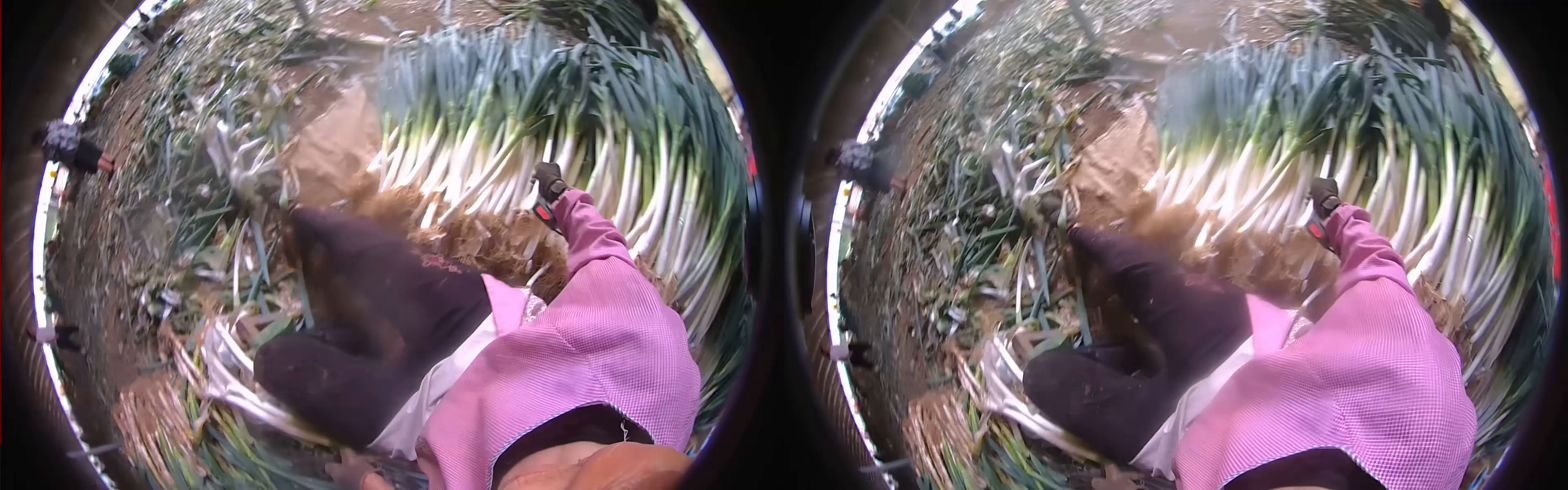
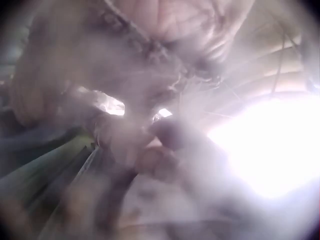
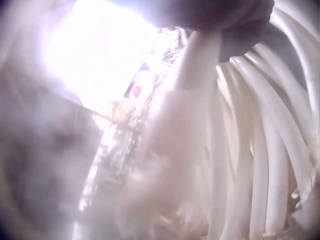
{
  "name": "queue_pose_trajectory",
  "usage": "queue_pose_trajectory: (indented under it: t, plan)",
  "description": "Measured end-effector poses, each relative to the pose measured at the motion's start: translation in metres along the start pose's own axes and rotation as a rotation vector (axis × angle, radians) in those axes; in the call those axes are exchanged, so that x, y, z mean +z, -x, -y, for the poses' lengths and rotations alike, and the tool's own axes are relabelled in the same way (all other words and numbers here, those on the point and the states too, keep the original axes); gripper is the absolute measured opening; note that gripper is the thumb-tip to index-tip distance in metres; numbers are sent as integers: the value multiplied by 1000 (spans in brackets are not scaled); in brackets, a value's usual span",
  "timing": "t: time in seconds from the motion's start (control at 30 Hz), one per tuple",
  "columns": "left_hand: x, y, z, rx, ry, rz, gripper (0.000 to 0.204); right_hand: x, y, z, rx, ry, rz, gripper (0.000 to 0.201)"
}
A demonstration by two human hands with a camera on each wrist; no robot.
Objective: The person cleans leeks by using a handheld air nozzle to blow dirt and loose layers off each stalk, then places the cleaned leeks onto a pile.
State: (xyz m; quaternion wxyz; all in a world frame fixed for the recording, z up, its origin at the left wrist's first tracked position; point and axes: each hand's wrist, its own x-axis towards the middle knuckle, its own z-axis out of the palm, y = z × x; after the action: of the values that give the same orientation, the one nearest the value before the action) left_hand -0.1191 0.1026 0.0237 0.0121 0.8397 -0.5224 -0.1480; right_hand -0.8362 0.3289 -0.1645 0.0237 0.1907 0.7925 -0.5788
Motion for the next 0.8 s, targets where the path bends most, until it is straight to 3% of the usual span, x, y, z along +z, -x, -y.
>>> queue_pose_trajectory:
  t: [0.1, 0.23, 0.3, 0.33, 0.37, 0.4, 0.43, 0.5, 0.53, 0.6, 0.63, 0.7, 0.77, 0.8]
  plan:
    - [17, -1, -1, 13, 185, -61, 37, -8, -11, -14, -397, 589, 1, 30]
    - [17, 1, 6, 14, 544, -193, 29, -10, -2, -30, -582, 980, -6, 36]
    - [-2, 23, -1, 80, 793, -264, 54, 2, 21, -19, -666, 1070, -15, 40]
    - [-12, 39, -12, 165, 879, -243, 53, 9, 35, -11, -716, 1087, -5, 41]
    - [-36, 65, -39, 252, 963, -217, 52, 19, 43, -7, -767, 1055, 47, 43]
    - [-50, 79, -50, 338, 1047, -189, 51, 30, 18, -21, -881, 954, 105, 57]
    - [-57, 91, -57, 415, 1040, -114, 51, 39, 67, 18, -787, 950, 268, 43]
    - [-51, 108, -62, 590, 814, 109, 50, 67, 110, 49, -964, 697, 583, 29]
    - [-40, 112, -66, 673, 664, 224, 49, 86, 143, 58, -1015, 376, 721, 19]
    - [-24, 111, -89, 728, 565, 395, 52, 109, 223, 99, -1001, 274, 981, 14]
    - [-2, 104, -92, 864, 380, 415, 50, 123, 261, 109, -1054, 168, 1047, 17]
    - [-22, 102, -120, 1031, 321, 295, 39, 134, 336, 133, -856, 66, 1244, 24]
    - [-29, 86, -124, 1130, 392, -81, 32, 145, 388, 154, -926, 6, 1477, 30]
    - [-34, 77, -122, 1169, 415, -272, 28, 147, 423, 159, -676, -217, 1621, 35]
